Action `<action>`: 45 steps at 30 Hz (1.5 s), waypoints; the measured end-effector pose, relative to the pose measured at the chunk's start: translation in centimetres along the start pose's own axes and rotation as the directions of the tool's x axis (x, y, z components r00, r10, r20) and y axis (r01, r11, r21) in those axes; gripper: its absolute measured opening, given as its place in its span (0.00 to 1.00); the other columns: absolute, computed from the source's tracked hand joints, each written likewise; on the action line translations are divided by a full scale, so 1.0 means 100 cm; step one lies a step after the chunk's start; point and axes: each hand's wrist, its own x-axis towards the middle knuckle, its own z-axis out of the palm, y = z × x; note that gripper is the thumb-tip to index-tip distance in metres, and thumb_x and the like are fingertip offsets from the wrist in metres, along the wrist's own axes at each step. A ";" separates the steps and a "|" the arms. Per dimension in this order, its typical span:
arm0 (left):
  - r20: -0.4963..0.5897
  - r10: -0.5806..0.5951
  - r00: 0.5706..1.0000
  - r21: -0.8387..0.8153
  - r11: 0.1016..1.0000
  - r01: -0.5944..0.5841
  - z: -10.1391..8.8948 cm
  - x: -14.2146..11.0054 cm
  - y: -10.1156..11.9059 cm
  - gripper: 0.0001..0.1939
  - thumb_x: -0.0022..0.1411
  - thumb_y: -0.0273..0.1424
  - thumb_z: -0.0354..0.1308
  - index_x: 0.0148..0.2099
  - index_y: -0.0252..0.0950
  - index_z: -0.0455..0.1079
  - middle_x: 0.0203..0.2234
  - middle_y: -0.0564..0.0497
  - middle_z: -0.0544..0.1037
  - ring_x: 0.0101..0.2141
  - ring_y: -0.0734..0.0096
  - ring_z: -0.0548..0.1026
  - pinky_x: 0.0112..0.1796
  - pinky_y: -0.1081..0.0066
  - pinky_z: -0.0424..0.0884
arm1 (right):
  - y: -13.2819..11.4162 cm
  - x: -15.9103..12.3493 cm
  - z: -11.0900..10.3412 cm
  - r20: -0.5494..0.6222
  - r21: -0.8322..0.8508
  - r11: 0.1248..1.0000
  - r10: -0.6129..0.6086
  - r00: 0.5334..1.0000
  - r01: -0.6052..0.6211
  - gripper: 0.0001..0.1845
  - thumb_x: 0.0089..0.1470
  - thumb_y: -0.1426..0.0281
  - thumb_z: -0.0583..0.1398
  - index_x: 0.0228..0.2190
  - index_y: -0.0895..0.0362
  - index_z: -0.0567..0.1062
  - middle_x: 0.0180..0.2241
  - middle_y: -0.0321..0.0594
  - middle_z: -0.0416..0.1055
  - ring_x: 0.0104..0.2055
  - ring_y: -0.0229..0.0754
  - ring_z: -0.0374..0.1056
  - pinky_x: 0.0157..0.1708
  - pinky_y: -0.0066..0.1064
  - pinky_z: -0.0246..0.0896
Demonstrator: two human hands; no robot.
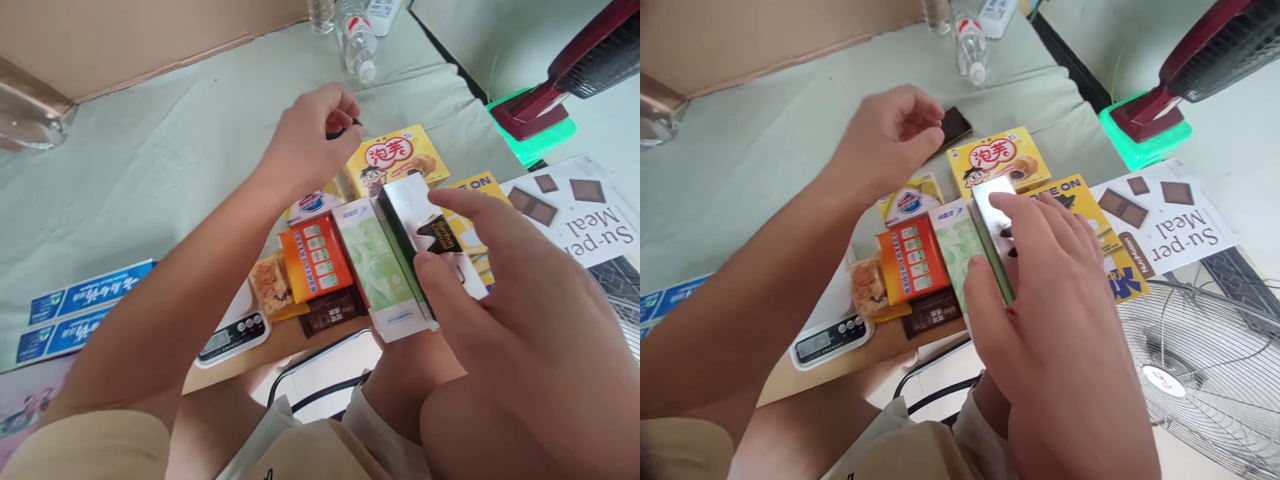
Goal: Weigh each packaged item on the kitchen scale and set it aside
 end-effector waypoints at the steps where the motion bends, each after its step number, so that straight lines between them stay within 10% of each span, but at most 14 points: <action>1: -0.063 0.084 0.994 -0.047 0.995 -0.087 -0.018 -0.023 0.001 0.08 0.59 0.22 0.65 0.37 0.42 0.77 0.34 0.51 0.82 0.37 0.62 0.79 0.42 0.60 0.75 | -0.006 -0.005 -0.002 0.018 0.025 0.998 -0.052 0.998 0.052 0.24 0.71 0.61 0.48 0.63 0.47 0.71 0.62 0.41 0.75 0.68 0.59 0.69 0.65 0.64 0.69; 6: -0.476 0.191 0.858 -0.239 0.911 -0.335 -0.096 -0.167 -0.028 0.09 0.67 0.24 0.61 0.34 0.40 0.78 0.27 0.55 0.80 0.28 0.72 0.74 0.30 0.67 0.68 | -0.057 -0.029 0.007 0.084 0.091 0.987 -0.140 0.987 0.133 0.26 0.68 0.62 0.57 0.65 0.46 0.69 0.65 0.39 0.73 0.72 0.64 0.64 0.71 0.63 0.64; 10: -0.719 -0.137 0.681 -0.297 0.947 -0.123 -0.126 -0.266 -0.083 0.10 0.65 0.34 0.69 0.31 0.41 0.78 0.23 0.56 0.79 0.26 0.72 0.75 0.31 0.64 0.70 | -0.110 -0.040 0.040 0.176 0.112 0.926 -0.376 0.910 0.361 0.23 0.68 0.67 0.54 0.61 0.54 0.72 0.62 0.44 0.75 0.70 0.58 0.68 0.72 0.57 0.67; 15: -0.848 -0.308 0.432 -0.293 0.950 0.103 -0.144 -0.332 -0.147 0.12 0.69 0.40 0.65 0.32 0.44 0.74 0.28 0.56 0.79 0.35 0.66 0.80 0.44 0.54 0.77 | -0.154 -0.047 0.110 0.220 0.161 0.822 -0.569 0.792 0.546 0.20 0.67 0.67 0.55 0.57 0.56 0.76 0.58 0.50 0.79 0.67 0.59 0.72 0.66 0.58 0.73; 20: -0.745 -0.390 0.541 -0.215 0.908 0.359 -0.154 -0.352 -0.168 0.05 0.71 0.37 0.60 0.46 0.46 0.76 0.47 0.52 0.84 0.54 0.56 0.81 0.60 0.51 0.75 | -0.183 -0.052 0.177 0.355 0.203 0.760 -0.645 0.677 0.617 0.25 0.66 0.66 0.55 0.60 0.59 0.75 0.63 0.54 0.75 0.69 0.61 0.70 0.66 0.58 0.71; 25: -0.665 -0.434 0.609 -0.137 0.871 0.472 -0.155 -0.357 -0.173 0.14 0.71 0.38 0.58 0.54 0.41 0.77 0.56 0.47 0.83 0.63 0.52 0.76 0.69 0.49 0.68 | -0.210 -0.060 0.214 0.415 0.134 0.789 -0.594 0.689 0.600 0.29 0.65 0.67 0.55 0.65 0.57 0.73 0.72 0.55 0.63 0.73 0.65 0.64 0.69 0.64 0.65; 33: -0.554 -0.432 0.711 -0.008 0.857 0.515 -0.161 -0.367 -0.174 0.12 0.69 0.37 0.60 0.51 0.45 0.78 0.60 0.50 0.81 0.65 0.52 0.74 0.70 0.49 0.67 | -0.223 -0.070 0.228 0.458 -0.017 0.763 -0.569 0.683 0.646 0.34 0.64 0.70 0.57 0.70 0.55 0.66 0.68 0.56 0.67 0.74 0.64 0.59 0.73 0.68 0.52; 39: -0.630 -0.367 0.684 -0.005 0.883 0.470 -0.152 -0.365 -0.189 0.10 0.63 0.37 0.65 0.47 0.45 0.80 0.53 0.46 0.82 0.58 0.43 0.76 0.65 0.39 0.69 | -0.226 -0.069 0.234 0.424 0.018 0.820 -0.524 0.739 0.571 0.31 0.62 0.69 0.59 0.66 0.59 0.70 0.62 0.62 0.67 0.63 0.65 0.69 0.63 0.63 0.67; 45: -0.613 -0.359 0.703 -0.038 0.903 0.428 -0.152 -0.369 -0.196 0.10 0.63 0.36 0.65 0.47 0.47 0.80 0.55 0.47 0.80 0.61 0.42 0.73 0.66 0.38 0.67 | -0.231 -0.064 0.231 0.471 0.065 0.862 -0.470 0.746 0.502 0.24 0.66 0.70 0.58 0.62 0.53 0.73 0.64 0.52 0.72 0.68 0.60 0.66 0.67 0.57 0.61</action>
